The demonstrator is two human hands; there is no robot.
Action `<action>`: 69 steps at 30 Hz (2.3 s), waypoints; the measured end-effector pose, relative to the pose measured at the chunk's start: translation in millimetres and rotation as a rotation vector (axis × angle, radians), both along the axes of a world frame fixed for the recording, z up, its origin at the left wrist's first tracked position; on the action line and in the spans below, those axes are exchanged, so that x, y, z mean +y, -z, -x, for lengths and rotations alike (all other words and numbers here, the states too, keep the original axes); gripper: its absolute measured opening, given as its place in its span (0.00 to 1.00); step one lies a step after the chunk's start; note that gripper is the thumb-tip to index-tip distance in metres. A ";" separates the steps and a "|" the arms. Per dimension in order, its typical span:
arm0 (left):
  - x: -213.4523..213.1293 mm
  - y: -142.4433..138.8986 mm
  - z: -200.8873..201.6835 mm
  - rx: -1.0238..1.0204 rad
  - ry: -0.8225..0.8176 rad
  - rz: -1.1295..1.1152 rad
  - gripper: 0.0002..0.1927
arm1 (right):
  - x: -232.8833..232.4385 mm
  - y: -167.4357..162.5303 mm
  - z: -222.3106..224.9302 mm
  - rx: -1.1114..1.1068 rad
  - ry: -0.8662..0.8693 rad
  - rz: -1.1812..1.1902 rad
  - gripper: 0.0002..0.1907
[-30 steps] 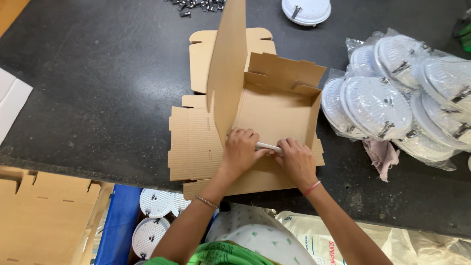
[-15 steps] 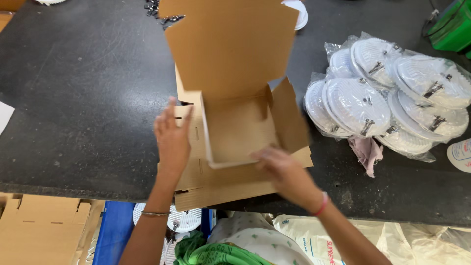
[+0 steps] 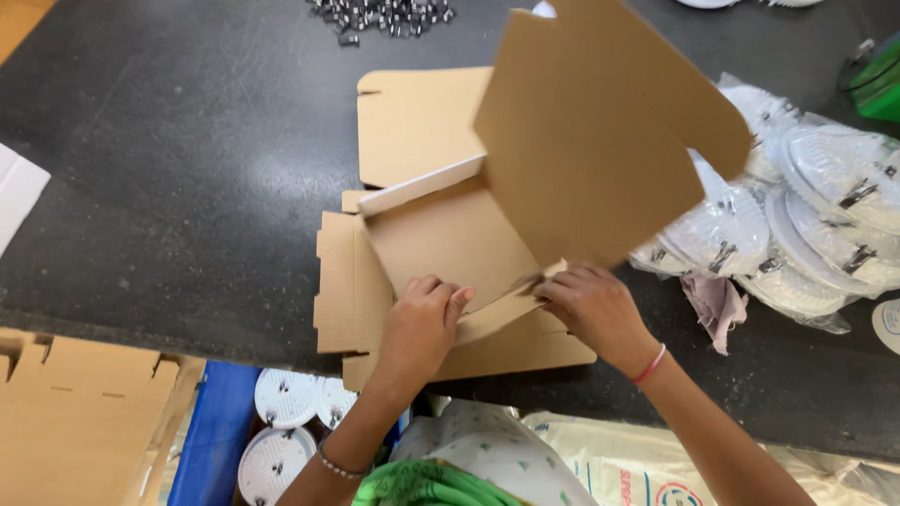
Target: The person folds flat cardboard cartons into open boxes on a workbench, inserts white cardboard divider pieces into the box corners, places a plastic-wrapped round LED panel light inside, closes the box, and stacks finished boxes on the table. The cycle is repeated with additional cartons.
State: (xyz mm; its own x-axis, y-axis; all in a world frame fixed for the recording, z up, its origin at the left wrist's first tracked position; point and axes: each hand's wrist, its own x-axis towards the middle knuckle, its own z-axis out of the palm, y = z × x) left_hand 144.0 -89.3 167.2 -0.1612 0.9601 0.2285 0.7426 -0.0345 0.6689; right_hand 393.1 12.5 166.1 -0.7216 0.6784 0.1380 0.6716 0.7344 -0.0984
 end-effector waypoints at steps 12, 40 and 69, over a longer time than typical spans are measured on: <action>-29.3 10.8 -8.3 0.176 0.130 0.105 0.23 | -13.0 10.5 7.6 0.089 -0.110 -0.017 0.22; -0.8 75.4 -31.9 0.327 0.075 -0.065 0.13 | 20.4 43.1 42.3 0.187 -0.220 0.127 0.22; 9.5 55.4 -72.5 0.225 0.023 0.193 0.14 | 18.9 10.1 -21.8 0.660 -0.178 0.058 0.15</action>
